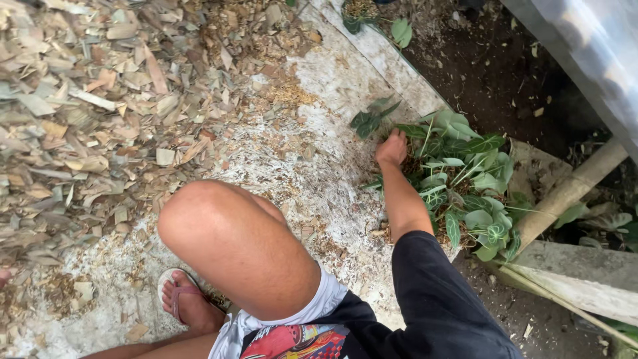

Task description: The person sits on the ground and gathers wood-chip mulch from a pile. They take a bare-root plant, trim its roots with scissors, and pull apart the root ball by hand. They place the plant into a black pot and press mulch around it to fill the pot.

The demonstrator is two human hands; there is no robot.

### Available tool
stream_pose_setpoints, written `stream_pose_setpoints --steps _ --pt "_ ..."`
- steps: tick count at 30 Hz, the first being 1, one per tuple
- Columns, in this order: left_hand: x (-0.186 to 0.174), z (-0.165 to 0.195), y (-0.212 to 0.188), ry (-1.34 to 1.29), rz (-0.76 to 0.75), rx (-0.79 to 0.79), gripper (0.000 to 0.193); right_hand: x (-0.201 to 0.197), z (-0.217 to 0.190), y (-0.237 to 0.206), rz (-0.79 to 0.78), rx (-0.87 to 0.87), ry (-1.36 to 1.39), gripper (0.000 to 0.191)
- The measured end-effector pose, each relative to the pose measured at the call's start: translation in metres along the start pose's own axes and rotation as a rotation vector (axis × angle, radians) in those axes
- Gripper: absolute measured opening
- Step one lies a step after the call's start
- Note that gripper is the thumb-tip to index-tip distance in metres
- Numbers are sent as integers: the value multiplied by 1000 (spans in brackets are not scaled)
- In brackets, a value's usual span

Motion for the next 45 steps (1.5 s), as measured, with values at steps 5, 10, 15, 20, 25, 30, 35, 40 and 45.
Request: stream_pose_setpoints --steps 5,10,15,20,25,30,35,40,45 --pt "-32 12 -7 141 119 123 54 -21 -53 -11 35 -190 265 38" --pt "-115 104 3 225 357 343 50 -67 -150 -42 155 -507 838 34" --pt "-183 237 -16 5 482 575 48 -114 -286 -88 26 -737 1182 33" --pt "-224 308 -57 -172 678 762 64 -199 -414 -152 -164 -1031 1324 33" --pt "-243 275 -59 -654 796 613 74 -258 -503 -244 -507 -1462 1091 32" --pt "-225 239 -54 -485 917 634 45 -287 -537 -330 -701 -1705 859 31" --pt "-221 175 -40 -851 899 368 44 -298 -555 -364 -905 -1472 1133 30" --pt "-219 153 -40 -760 820 236 29 -268 -556 -325 -966 -1154 1146 23" --pt "-241 162 -60 -696 1005 373 26 -266 -559 -292 -1289 -715 1603 22"
Point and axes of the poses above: each hand's wrist, its own y-axis towards the middle knuckle, its own x-axis out of the palm, z = x × y, the point moved 9 cm from there along y, towards the middle knuckle, and after that the axes turned 14 degrees about z, right-handed, at the moved point
